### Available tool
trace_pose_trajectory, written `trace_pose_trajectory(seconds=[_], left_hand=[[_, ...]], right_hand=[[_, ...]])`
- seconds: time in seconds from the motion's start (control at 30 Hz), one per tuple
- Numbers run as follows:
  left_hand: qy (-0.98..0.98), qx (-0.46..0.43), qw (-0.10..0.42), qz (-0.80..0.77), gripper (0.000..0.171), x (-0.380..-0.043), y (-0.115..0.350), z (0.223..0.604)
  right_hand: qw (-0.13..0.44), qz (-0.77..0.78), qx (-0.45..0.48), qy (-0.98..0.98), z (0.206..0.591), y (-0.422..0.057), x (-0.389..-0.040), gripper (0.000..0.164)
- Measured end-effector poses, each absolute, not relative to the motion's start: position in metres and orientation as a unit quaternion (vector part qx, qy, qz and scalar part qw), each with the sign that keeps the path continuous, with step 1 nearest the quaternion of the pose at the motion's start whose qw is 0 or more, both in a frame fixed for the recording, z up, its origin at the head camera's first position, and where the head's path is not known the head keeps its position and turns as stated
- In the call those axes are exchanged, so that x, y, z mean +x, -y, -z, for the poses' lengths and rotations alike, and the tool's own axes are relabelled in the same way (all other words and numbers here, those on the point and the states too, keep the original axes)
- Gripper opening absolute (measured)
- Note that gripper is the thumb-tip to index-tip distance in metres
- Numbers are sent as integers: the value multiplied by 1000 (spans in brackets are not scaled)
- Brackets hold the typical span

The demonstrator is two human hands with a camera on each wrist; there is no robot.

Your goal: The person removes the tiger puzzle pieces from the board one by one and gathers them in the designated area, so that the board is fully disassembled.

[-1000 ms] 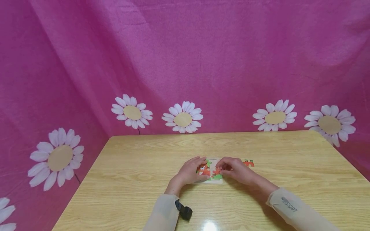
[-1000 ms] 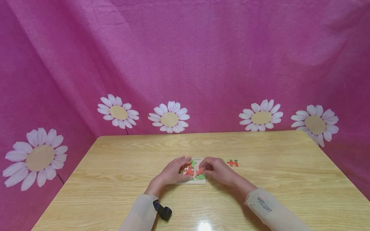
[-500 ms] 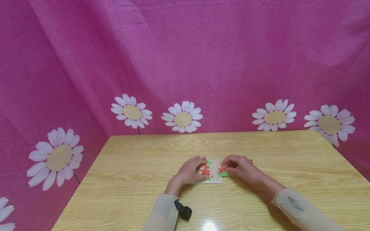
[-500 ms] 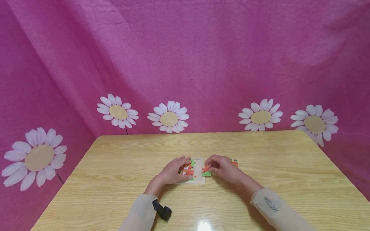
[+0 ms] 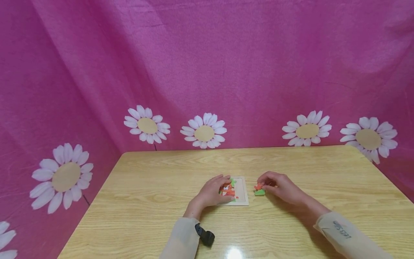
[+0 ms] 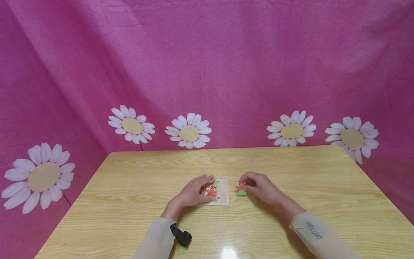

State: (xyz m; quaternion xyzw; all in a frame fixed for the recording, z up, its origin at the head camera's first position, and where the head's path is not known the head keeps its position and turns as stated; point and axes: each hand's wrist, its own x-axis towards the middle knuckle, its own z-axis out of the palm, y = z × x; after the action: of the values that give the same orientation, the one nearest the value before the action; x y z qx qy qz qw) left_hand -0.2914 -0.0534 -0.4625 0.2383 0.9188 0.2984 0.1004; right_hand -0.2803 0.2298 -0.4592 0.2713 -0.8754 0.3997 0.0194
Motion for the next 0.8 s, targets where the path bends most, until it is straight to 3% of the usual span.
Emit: trace_pose_trajectory(seconds=[0.2, 0.8], left_hand=[[-919, 241, 96, -297, 66, -291, 54, 463], [-915, 250, 93, -303, 63, -292, 55, 464]], right_hand=[[55, -403, 285, 868, 463, -241, -283, 18], [77, -372, 241, 893, 460, -275, -279, 20]])
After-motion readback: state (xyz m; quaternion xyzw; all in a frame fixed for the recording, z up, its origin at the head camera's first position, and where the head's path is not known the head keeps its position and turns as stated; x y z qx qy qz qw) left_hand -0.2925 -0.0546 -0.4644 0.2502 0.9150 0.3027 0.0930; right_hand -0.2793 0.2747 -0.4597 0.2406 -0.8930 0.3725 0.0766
